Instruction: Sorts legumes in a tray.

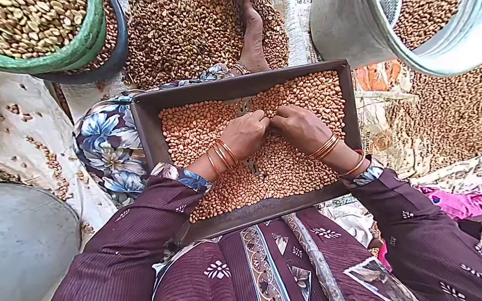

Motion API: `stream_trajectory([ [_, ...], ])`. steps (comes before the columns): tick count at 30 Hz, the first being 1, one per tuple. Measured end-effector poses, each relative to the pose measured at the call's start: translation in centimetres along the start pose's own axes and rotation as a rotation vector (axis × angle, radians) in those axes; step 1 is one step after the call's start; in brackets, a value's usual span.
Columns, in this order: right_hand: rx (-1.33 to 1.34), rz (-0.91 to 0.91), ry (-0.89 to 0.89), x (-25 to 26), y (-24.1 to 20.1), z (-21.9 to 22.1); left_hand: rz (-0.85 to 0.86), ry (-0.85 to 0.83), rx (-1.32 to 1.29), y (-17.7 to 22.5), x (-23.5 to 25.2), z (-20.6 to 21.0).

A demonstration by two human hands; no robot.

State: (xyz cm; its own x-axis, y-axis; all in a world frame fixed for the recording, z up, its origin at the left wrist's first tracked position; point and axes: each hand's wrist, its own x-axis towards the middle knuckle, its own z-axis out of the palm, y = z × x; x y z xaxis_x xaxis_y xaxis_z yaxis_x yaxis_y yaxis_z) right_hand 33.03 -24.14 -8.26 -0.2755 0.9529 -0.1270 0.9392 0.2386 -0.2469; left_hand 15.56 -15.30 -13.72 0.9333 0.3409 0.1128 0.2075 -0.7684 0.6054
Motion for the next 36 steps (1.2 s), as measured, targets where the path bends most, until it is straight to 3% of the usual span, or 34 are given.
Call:
stream_trajectory([
  [3,-0.035,0.022,-0.027,0.1,-0.4,0.3,-0.19,0.09,-0.283,-0.6,0.2,-1.4],
  [7,0.066,0.078,-0.023,0.5,-0.9,-0.7,-0.537,0.136,-0.864,-0.7,0.5,-3.6],
  [10,0.215,0.061,0.171,1.0,-1.7,-2.5,-0.642,0.085,-1.228,-0.2,0.5,-3.6],
  [12,0.152,0.059,0.303,1.6,-1.7,-3.1,-0.697,0.069,-1.379,0.4,0.5,-4.1],
  [15,0.038,0.061,0.265,1.9,-0.2,-2.1,-0.659,0.086,-1.219,-0.1,0.4,-4.7],
  [19,-0.023,0.025,0.111,1.9,0.8,0.1,-0.29,-0.031,-0.418,-0.9,-0.7,-4.0],
  [21,-0.058,0.026,0.111,2.2,0.6,0.4,-0.142,-0.129,-0.239,-0.8,-1.2,-3.0],
  [24,-0.029,0.038,0.089,2.4,0.7,0.0,-0.138,-0.303,-0.028,0.8,-1.3,-2.6],
  [28,0.079,0.089,0.077,2.0,1.0,-1.8,-0.188,-0.365,0.162,3.1,-1.0,-2.8],
  [32,0.139,0.124,0.103,0.8,0.4,-4.0,-0.213,-0.284,0.02,2.1,-1.1,-2.4],
  [34,0.192,0.073,0.159,0.3,-0.6,-4.4,-0.289,-0.114,-0.275,0.8,-1.0,-2.9],
  [36,0.297,-0.009,0.208,0.0,-1.9,-4.7,-0.469,-0.024,-0.684,0.5,-0.5,-3.8],
])
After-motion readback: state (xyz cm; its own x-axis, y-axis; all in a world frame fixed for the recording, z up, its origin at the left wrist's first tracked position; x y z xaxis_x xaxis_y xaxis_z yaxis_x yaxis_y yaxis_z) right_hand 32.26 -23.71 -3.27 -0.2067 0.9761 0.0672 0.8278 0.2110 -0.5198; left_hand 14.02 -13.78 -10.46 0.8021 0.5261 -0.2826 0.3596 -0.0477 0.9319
